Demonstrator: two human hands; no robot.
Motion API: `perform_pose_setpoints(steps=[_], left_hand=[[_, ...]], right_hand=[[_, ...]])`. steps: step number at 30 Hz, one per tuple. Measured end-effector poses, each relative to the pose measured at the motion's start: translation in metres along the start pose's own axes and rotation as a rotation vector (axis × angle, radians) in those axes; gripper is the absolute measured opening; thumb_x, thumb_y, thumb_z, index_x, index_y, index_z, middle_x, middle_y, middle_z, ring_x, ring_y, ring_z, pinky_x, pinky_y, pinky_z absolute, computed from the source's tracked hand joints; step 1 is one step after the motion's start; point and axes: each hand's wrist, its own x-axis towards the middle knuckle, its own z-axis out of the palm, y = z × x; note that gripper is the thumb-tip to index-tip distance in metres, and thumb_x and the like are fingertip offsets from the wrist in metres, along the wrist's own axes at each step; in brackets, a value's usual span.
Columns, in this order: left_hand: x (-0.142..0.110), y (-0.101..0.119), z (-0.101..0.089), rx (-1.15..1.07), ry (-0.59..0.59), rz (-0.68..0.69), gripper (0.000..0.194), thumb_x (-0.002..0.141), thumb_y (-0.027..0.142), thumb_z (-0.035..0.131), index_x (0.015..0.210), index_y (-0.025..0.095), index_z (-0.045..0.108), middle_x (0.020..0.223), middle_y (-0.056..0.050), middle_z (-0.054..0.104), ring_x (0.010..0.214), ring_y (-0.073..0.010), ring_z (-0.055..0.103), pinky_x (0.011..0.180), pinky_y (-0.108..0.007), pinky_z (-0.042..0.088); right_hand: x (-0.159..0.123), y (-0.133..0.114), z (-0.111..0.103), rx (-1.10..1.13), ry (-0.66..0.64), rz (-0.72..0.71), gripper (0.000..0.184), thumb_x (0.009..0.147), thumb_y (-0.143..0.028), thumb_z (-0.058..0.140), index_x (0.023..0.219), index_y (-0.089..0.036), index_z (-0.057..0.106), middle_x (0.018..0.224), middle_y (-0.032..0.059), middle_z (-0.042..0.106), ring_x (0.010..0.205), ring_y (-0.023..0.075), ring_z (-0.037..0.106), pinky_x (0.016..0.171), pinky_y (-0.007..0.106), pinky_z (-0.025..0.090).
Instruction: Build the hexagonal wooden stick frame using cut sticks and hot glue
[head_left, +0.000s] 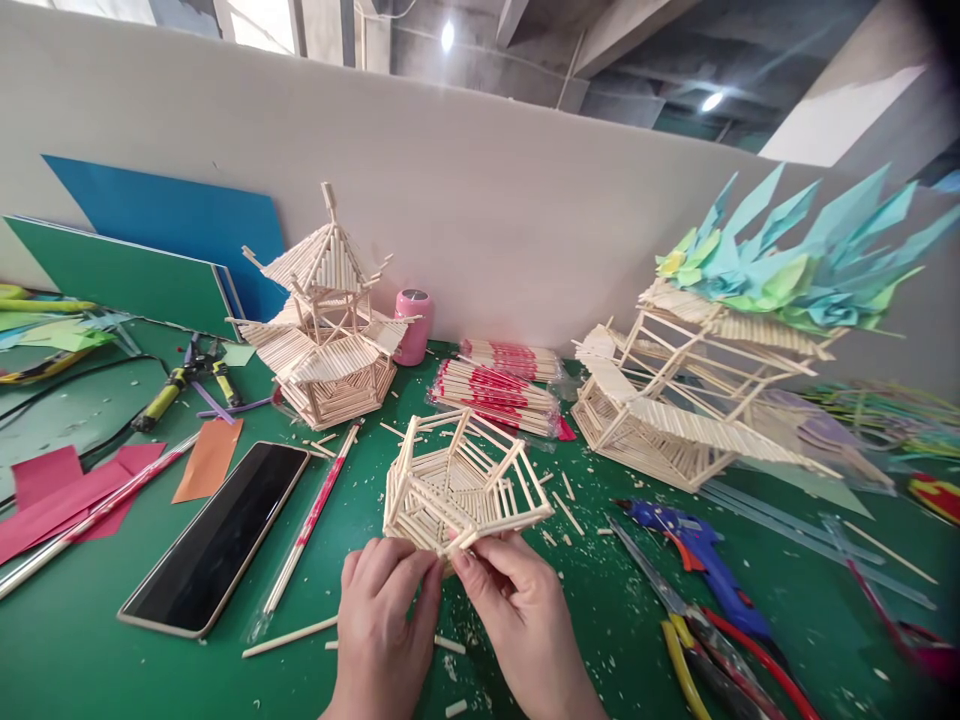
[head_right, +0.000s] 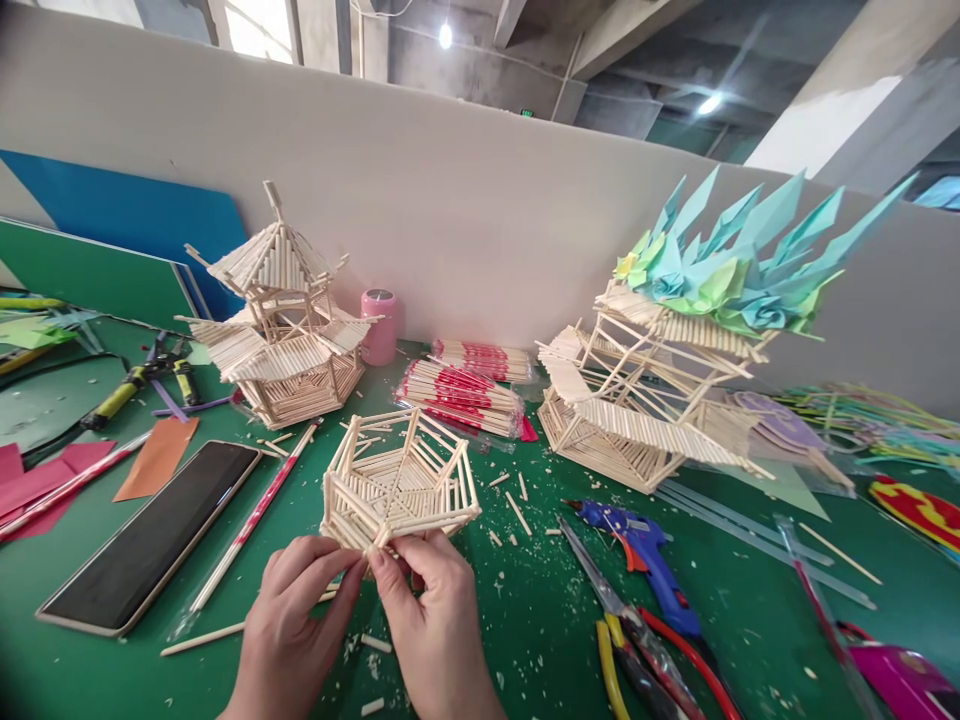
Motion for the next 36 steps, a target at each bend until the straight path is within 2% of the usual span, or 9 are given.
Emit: perform_pose_setpoints(steps=[6,16,22,27,36], left_hand=[[-0.004,-0.003,0.001,-0.007,-0.057,-0.014,0.010,0.082,0.012,0.054,0.079,0.020,0.058,0.069,0.001,0.060,0.061,-0.0136,0.054,0.057,-0.026,0.036],[-0.003,-0.001,0.002,-0.011,-0.010,-0.017,0.014,0.083,0.012,0.050,0.075,0.020,0.058,0.066,0.001,0.059,0.058,-0.0135,0.052,0.056,-0.026,0.035],[-0.007,-0.006,0.003,0.005,-0.093,-0.004,0.011,0.082,0.011,0.053,0.080,0.021,0.058,0.070,0.001,0.060,0.062,-0.0132,0.054,0.059,-0.026,0.037],[-0.010,-0.010,0.005,0.007,-0.106,-0.009,0.009,0.082,0.012,0.054,0.082,0.021,0.058,0.072,0.001,0.060,0.064,-0.0135,0.054,0.060,-0.026,0.038],[-0.008,-0.012,0.006,0.010,-0.090,0.008,0.008,0.083,0.014,0.053,0.081,0.021,0.058,0.070,0.000,0.060,0.062,-0.0134,0.055,0.057,-0.025,0.038]], right_hand=[[0.000,0.000,-0.001,-0.005,0.003,-0.006,0.021,0.087,-0.027,0.052,0.093,-0.020,0.071,0.092,0.0093,0.068,0.086,0.0213,0.064,0.076,0.029,0.053],[0.001,0.003,0.000,-0.009,0.007,-0.014,0.021,0.087,-0.026,0.052,0.091,-0.019,0.071,0.090,0.0091,0.068,0.083,0.0203,0.064,0.074,0.028,0.053],[-0.001,0.004,-0.001,-0.009,0.005,-0.015,0.022,0.087,-0.027,0.051,0.090,-0.018,0.071,0.089,0.0090,0.067,0.080,0.0193,0.064,0.075,0.027,0.052],[-0.002,0.003,0.000,-0.021,0.014,-0.025,0.023,0.087,-0.027,0.051,0.088,-0.018,0.071,0.086,0.0090,0.068,0.076,0.0185,0.064,0.073,0.027,0.052],[0.000,0.002,0.000,-0.020,-0.002,-0.017,0.023,0.087,-0.027,0.050,0.091,-0.019,0.071,0.089,0.0090,0.068,0.083,0.0197,0.064,0.076,0.027,0.051]])
